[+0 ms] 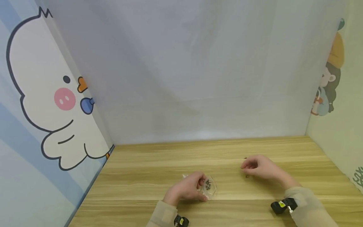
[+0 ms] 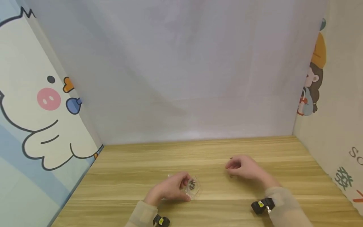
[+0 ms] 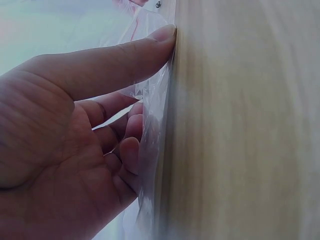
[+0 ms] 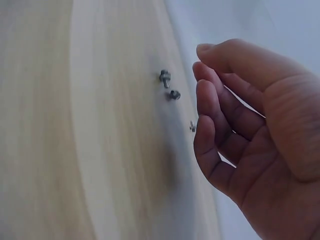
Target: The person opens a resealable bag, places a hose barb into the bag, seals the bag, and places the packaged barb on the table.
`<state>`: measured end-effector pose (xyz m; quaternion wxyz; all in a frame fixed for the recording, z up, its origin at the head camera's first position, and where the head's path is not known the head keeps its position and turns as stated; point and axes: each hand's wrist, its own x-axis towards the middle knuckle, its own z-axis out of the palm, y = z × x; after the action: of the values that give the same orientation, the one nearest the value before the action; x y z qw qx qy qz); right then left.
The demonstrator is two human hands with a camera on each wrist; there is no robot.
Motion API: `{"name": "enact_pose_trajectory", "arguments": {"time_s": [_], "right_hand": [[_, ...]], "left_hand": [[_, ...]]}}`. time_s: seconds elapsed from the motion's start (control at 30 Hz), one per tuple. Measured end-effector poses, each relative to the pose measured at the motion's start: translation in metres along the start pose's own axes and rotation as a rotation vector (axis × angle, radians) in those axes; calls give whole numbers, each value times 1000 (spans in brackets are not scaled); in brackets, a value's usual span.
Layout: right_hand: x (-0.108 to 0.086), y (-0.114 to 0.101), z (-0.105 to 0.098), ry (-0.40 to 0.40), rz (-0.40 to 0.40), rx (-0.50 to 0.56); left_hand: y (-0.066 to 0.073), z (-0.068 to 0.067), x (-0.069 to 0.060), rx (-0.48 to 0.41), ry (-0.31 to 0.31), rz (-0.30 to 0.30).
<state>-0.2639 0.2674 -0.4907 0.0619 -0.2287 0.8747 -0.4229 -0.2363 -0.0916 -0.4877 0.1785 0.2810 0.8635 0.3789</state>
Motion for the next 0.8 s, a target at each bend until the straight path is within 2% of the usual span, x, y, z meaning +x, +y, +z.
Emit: {"name": "enact_pose_trajectory", "arguments": {"time_s": [0.1, 0.37, 0.8], "right_hand": [[-4, 5, -2, -21, -9, 5], [-11, 4, -3, -64, 27, 35], [-7, 14, -2, -95, -14, -28]], "left_hand": [[1, 0, 0, 5, 1, 2], [0, -1, 1, 10, 4, -1], [-1, 0, 3, 7, 7, -10]]}}
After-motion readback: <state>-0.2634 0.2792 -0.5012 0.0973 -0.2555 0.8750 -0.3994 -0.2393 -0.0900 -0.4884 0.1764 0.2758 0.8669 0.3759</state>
